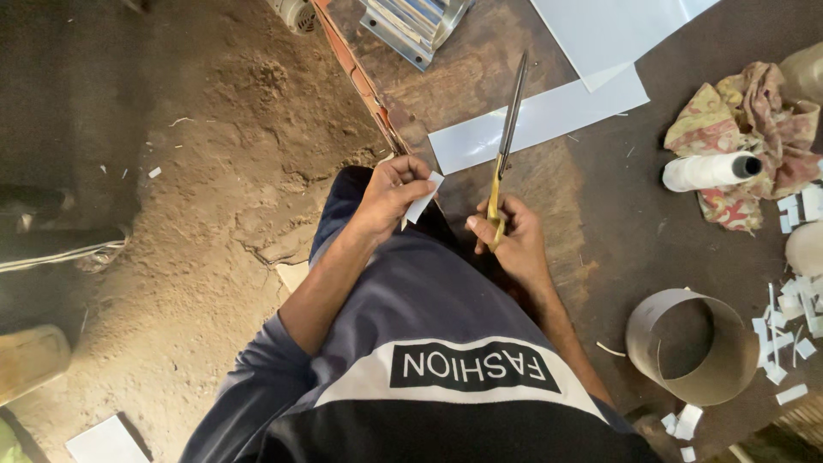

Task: The person uses shears to cut small rectangular pieces from a white sheet of material. They repeatedly pick up the sheet, cut a piece, and place it into a blue cylindrical container. The person also handles a metal fan housing and a roll of white material during the process.

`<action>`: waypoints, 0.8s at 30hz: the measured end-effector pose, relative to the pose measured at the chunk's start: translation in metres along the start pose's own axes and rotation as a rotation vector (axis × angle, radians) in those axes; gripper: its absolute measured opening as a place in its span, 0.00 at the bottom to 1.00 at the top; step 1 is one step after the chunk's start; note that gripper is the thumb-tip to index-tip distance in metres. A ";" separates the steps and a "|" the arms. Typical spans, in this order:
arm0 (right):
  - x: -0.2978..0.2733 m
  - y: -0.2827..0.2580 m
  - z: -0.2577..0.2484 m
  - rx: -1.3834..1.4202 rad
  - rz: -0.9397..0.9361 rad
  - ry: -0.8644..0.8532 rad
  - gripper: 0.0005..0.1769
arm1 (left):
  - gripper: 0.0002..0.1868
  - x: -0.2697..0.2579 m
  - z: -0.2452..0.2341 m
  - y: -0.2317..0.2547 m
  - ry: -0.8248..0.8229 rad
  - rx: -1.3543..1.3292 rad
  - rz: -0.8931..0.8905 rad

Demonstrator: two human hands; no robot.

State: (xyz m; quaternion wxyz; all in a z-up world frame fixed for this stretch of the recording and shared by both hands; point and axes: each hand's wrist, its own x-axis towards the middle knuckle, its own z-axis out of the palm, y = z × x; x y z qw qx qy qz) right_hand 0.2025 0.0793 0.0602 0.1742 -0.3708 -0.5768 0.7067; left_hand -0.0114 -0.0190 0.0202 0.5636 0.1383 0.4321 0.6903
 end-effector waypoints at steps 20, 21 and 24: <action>-0.013 -0.004 -0.002 -0.061 0.031 -0.013 0.10 | 0.11 0.025 0.012 0.012 0.046 0.778 0.283; -0.014 -0.003 -0.001 -0.066 0.035 -0.013 0.10 | 0.07 0.030 0.015 0.016 0.021 0.844 0.361; -0.019 0.001 0.000 -0.105 0.080 0.008 0.10 | 0.11 0.034 0.020 0.024 -0.015 0.962 0.367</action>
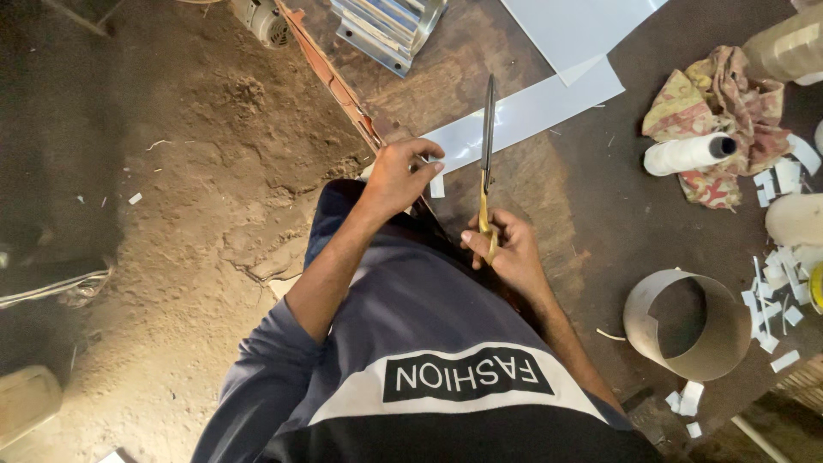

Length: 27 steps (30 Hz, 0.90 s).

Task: The person uses shears to cut small rectangular pieces from a white sheet of material. They repeatedly pick up the sheet, cut a piece, and place it into a blue cylindrical container. The person also handles a metal fan housing and a roll of white material during the process.

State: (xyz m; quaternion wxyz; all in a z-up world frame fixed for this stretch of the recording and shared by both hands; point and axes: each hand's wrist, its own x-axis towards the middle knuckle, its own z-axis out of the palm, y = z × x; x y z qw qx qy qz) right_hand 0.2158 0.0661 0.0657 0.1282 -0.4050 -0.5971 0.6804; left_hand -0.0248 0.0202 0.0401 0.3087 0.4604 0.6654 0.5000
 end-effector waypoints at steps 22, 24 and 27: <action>-0.017 0.030 0.008 -0.039 0.158 -0.187 0.12 | 0.08 -0.076 -0.006 -0.062 0.219 -0.792 -0.474; -0.015 0.030 0.007 -0.071 0.146 -0.199 0.11 | 0.09 -0.073 0.003 -0.057 0.263 -0.754 -0.514; -0.016 0.029 0.008 -0.097 0.158 -0.174 0.11 | 0.09 -0.068 0.014 -0.052 0.316 -0.706 -0.522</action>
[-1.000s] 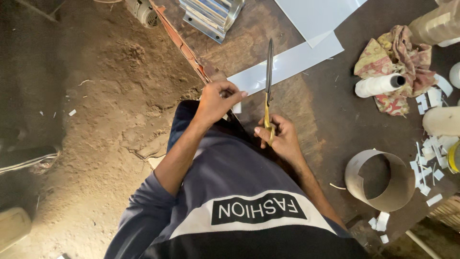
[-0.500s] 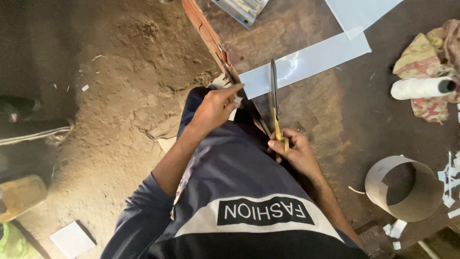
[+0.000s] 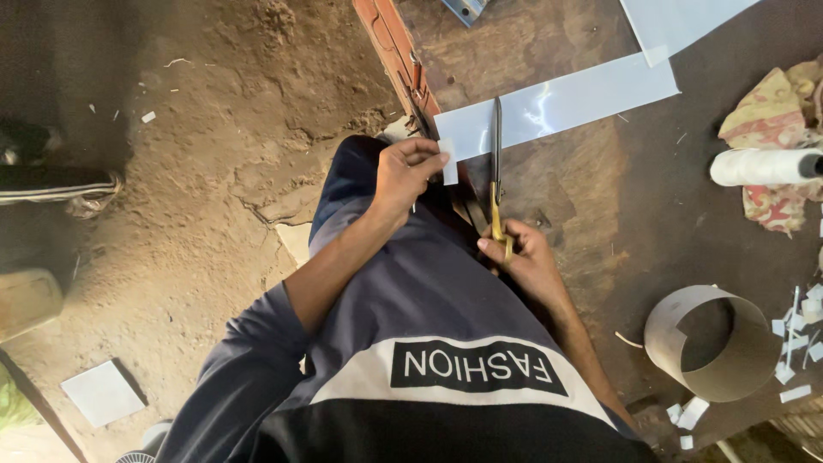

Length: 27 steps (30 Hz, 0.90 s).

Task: The person uses shears to cut small rectangular pieces from a white sheet of material. They repeatedly pick up the sheet, cut a piece, and place it into a blue cylindrical container. The person also handles a metal fan housing and a roll of white material during the process.

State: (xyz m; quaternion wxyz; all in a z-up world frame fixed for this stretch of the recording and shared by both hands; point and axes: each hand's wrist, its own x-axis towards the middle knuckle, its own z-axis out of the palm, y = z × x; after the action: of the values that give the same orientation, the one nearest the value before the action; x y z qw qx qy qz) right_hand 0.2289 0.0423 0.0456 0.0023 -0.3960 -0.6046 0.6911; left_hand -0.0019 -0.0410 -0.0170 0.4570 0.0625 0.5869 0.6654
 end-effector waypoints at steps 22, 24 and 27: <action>-0.056 0.012 -0.036 0.128 0.023 0.031 0.40 | 0.12 0.018 0.028 0.020 0.129 -0.182 0.196; -0.048 0.014 -0.027 0.062 0.031 0.155 0.40 | 0.13 0.019 0.028 0.020 0.116 -0.208 0.184; -0.022 0.011 -0.017 0.116 -0.010 0.034 0.41 | 0.13 0.017 0.031 0.020 0.127 -0.184 0.192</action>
State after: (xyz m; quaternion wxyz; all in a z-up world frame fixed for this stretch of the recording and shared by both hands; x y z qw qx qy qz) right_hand 0.2588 0.0428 0.0496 0.0390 -0.4040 -0.5654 0.7180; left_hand -0.0035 -0.0050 0.0012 0.3573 0.0340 0.5425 0.7595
